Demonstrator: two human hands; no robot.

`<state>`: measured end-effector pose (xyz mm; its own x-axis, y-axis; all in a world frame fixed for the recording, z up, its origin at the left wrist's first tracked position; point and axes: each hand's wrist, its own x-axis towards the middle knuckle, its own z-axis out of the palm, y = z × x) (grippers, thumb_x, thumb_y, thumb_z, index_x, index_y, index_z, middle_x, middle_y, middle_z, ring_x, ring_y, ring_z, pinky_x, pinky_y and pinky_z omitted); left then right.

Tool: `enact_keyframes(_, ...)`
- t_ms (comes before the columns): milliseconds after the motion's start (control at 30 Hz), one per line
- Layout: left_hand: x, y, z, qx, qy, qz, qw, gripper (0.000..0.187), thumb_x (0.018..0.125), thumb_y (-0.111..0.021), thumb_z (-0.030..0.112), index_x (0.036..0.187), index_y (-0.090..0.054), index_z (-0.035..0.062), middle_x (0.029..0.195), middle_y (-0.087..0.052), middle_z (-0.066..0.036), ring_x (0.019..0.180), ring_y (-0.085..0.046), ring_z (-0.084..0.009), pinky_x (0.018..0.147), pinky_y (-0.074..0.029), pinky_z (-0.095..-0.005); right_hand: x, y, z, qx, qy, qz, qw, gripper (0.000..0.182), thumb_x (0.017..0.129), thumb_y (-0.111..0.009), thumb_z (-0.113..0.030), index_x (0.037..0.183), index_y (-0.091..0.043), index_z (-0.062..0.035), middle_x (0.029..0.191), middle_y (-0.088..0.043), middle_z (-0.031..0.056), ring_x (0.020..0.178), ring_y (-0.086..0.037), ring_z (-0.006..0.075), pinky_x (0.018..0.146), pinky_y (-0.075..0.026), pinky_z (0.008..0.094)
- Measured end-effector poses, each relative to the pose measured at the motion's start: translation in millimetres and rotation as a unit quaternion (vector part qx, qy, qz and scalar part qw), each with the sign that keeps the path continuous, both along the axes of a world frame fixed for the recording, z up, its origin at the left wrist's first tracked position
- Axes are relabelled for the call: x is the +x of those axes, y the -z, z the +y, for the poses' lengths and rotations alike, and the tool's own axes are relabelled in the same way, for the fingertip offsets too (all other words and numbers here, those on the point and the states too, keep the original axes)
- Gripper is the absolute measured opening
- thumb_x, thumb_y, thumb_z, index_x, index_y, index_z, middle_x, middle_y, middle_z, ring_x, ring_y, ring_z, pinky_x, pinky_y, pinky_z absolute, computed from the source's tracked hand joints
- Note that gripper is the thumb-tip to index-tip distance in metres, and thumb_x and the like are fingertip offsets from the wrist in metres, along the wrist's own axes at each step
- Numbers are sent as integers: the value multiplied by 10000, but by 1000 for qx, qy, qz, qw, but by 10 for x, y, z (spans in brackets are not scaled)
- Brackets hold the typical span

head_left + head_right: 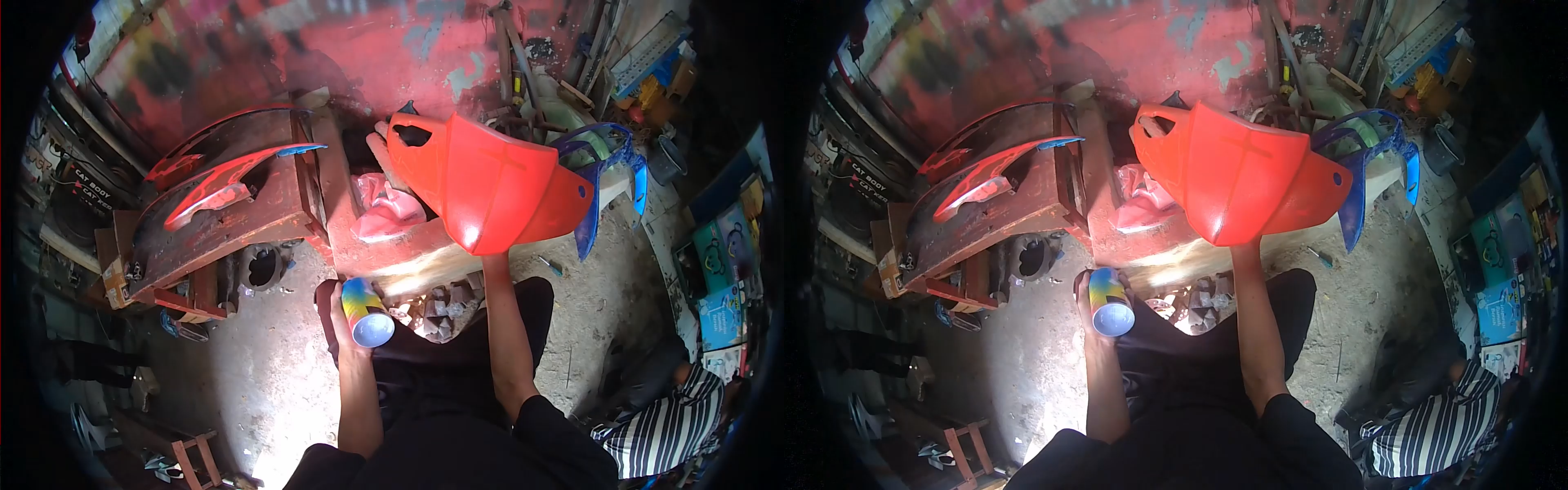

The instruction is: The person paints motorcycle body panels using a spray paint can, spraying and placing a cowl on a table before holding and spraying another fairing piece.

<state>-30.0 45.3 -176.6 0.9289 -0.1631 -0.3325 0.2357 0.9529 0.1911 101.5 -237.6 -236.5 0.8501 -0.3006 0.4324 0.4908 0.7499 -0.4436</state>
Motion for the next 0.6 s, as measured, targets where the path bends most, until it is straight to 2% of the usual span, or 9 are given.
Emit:
enact_keyframes(100,-43,83,9,14,43,38,998,339,916,-569,445,1076,-579,145,989,-622,-124,873,-640,-270,656,-583,-418,-11,-11,-64,46,-53,-40,997,654,981,-460,-485,1481,-299,-96,1486,-378,118,1338,-408,286,1086,-390,448)
enact_keyframes(167,-98,-7,-20,79,50,14,996,374,931,-571,400,1173,-573,114,1026,-614,-120,926,-625,-241,729,-566,-368,-24,-15,-72,55,-64,-39,996,653,981,-460,-486,1481,-300,-97,1484,-379,117,1336,-409,285,1085,-391,449)
enact_keyframes(233,-105,-145,-80,428,16,-40,903,436,945,-583,316,1310,-525,84,1092,-604,-119,989,-597,-207,832,-513,-304,-25,-14,-83,58,-64,-36,996,653,981,-459,-488,1480,-301,-98,1483,-381,116,1334,-411,284,1083,-392,449)
enact_keyframes(300,-87,-146,33,475,49,-69,876,497,948,-596,229,1397,-460,63,1160,-576,-124,1022,-570,-185,899,-457,-270,-36,-3,-100,57,-61,-30,996,652,980,-459,-489,1479,-302,-99,1481,-383,115,1333,-413,284,1082,-393,449)
enact_keyframes(367,-27,-37,141,707,-95,-127,689,476,945,-598,184,1381,-471,39,1195,-557,-138,1036,-566,-195,902,-464,-285,-48,6,-103,57,-62,-26,996,652,980,-458,-490,1479,-304,-100,1480,-384,114,1331,-415,283,1081,-395,449)
enact_keyframes(400,-15,-220,121,741,-216,-134,622,479,941,-592,156,1379,-457,16,1257,-526,-160,1090,-550,-222,945,-445,-322,-55,9,-103,59,-65,-25,996,652,980,-458,-491,1478,-304,-100,1479,-385,113,1330,-416,283,1080,-395,449)
enact_keyframes(467,72,-269,254,589,-391,-100,700,480,982,-525,185,1423,-387,57,1197,-559,-153,990,-607,-223,809,-535,-328,-73,13,-100,61,-68,-23,996,651,980,-457,-492,1478,-305,-101,1478,-387,112,1328,-417,282,1079,-396,449)
enact_keyframes(500,93,-431,285,614,-457,-74,640,483,988,-519,204,1428,-370,69,1211,-562,-171,936,-629,-249,784,-542,-340,-88,13,-98,63,-71,-21,995,651,980,-457,-493,1477,-306,-101,1477,-388,112,1327,-418,282,1078,-397,449)
enact_keyframes(600,101,-607,443,617,-470,-47,629,492,988,-528,230,1427,-361,83,1164,-586,-172,899,-638,-258,764,-548,-351,-100,-13,-80,67,-79,-18,994,650,979,-456,-495,1476,-308,-103,1475,-390,110,1325,-421,281,1076,-399,449)
